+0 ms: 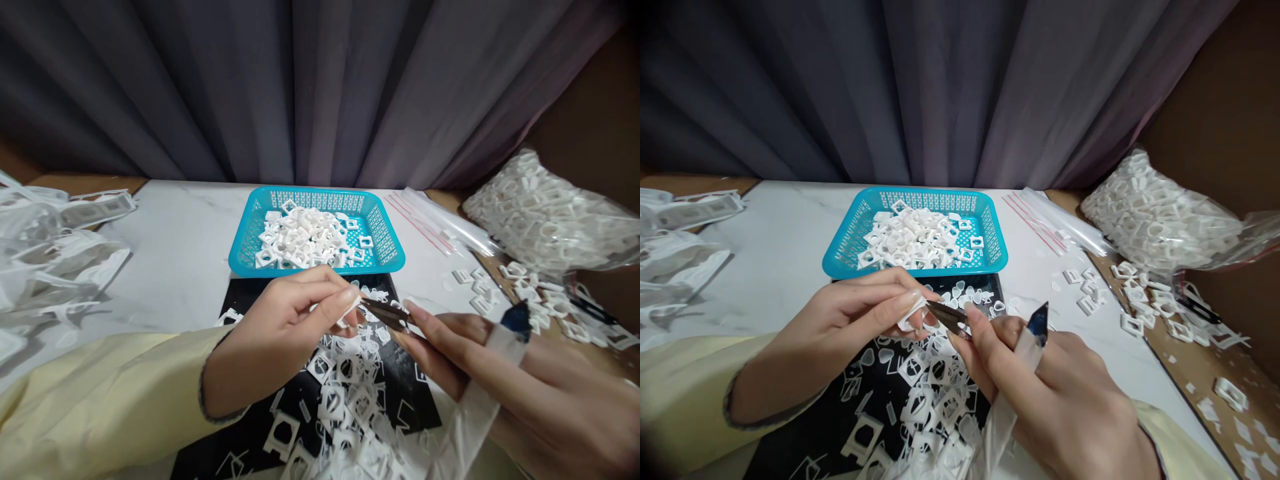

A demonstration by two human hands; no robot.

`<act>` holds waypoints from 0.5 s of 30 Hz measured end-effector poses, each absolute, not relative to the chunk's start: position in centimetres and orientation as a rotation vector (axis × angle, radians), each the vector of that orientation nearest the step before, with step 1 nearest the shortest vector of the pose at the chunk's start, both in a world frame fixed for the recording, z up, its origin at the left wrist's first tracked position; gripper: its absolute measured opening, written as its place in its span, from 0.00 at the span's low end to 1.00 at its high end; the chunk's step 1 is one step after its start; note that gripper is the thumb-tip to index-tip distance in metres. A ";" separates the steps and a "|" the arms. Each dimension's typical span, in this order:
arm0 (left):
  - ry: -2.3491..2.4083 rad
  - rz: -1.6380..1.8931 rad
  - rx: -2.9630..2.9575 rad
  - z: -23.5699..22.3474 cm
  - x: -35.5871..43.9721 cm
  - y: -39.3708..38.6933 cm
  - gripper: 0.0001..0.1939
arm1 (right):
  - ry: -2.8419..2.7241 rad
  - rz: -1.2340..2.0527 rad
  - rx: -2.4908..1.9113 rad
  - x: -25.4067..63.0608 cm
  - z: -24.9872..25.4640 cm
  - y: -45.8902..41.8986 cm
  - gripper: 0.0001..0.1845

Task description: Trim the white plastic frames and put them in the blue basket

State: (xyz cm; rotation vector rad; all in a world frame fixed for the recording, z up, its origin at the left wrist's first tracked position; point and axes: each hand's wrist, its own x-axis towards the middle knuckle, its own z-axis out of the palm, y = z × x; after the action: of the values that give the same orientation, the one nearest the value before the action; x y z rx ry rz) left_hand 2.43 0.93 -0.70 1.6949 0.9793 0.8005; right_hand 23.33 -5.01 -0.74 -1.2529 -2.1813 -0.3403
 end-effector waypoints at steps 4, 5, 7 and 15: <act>0.954 0.810 1.698 -0.9 2.3 1.0 0.17 | -2.154 -0.318 -1.204 23.5 -0.9 -4.7 0.17; 0.947 0.813 1.700 -1.0 2.3 1.0 0.18 | -2.155 -0.297 -1.201 23.5 -0.8 -4.7 0.17; 0.931 0.814 1.698 -1.1 2.3 1.1 0.17 | -2.159 -0.257 -1.197 23.5 -0.5 -4.6 0.17; 0.882 0.722 1.573 -1.0 2.0 1.2 0.16 | -2.215 -0.010 -1.299 24.7 -0.9 -5.3 0.21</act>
State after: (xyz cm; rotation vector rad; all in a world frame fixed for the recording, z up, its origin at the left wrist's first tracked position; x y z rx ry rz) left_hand 1.96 1.23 -1.01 1.5727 0.8821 0.7222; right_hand 24.70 -5.27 -0.91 -1.2993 -2.2149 -0.0100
